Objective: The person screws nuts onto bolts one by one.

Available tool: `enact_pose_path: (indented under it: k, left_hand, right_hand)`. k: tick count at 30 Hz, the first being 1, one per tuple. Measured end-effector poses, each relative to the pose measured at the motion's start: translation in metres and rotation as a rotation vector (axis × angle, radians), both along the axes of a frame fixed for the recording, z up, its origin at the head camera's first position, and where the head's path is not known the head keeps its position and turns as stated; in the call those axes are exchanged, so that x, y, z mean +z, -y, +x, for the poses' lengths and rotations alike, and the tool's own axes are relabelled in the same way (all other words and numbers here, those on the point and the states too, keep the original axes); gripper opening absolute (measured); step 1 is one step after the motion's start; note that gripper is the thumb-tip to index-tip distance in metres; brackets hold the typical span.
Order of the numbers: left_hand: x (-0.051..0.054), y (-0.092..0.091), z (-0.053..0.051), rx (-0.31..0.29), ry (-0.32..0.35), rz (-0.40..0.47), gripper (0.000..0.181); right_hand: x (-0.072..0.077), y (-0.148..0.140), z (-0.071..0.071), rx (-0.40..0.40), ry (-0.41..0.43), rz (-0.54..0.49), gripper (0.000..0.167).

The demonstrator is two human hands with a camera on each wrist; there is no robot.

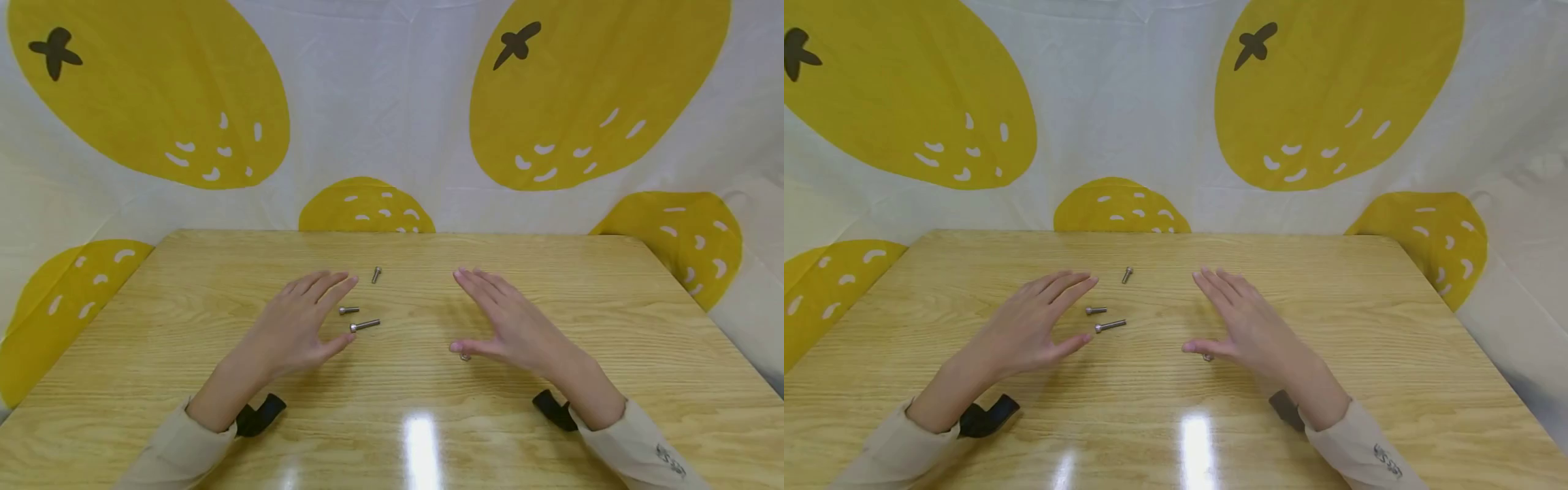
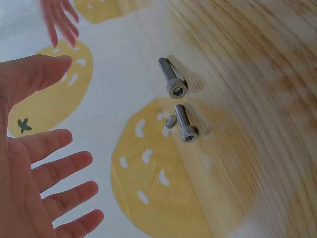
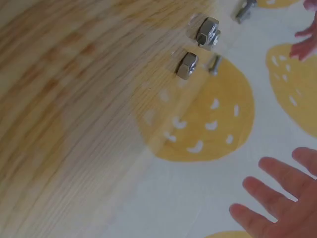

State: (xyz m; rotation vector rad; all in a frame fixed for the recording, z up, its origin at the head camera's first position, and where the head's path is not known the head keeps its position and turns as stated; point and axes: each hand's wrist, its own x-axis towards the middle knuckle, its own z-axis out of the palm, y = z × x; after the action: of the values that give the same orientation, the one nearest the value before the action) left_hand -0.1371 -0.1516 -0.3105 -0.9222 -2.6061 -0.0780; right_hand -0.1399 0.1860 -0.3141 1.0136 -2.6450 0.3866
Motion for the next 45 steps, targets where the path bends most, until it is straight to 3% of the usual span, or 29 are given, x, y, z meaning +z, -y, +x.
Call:
enact_pose_path:
  k: [5,8,14,18,30,45]
  left_hand:
    - [0.000,-0.001,-0.003,-0.008,0.037,0.024,0.070]
    - [-0.002,-0.003,-0.006,-0.006,0.087,0.040,0.066]
    - [-0.009,-0.009,-0.008,0.003,0.159,0.065,0.051]
    - [-0.014,-0.013,-0.010,0.039,0.213,0.066,0.039]
    - [-0.024,-0.021,-0.021,0.114,0.433,0.050,0.024]
    - [-0.027,-0.029,-0.026,0.118,0.475,0.051,0.014]
  right_hand:
    - [0.001,-0.002,-0.002,-0.009,0.164,-0.100,0.093]
    - [0.000,-0.003,-0.004,-0.018,0.217,-0.135,0.091]
    - [-0.001,-0.004,-0.007,-0.018,0.243,-0.179,0.085]
    - [-0.001,-0.003,-0.009,-0.023,0.261,-0.199,0.081]
    - [-0.003,-0.002,-0.011,-0.027,0.281,-0.229,0.069]
    - [-0.005,-0.005,-0.013,-0.022,0.291,-0.203,0.058]
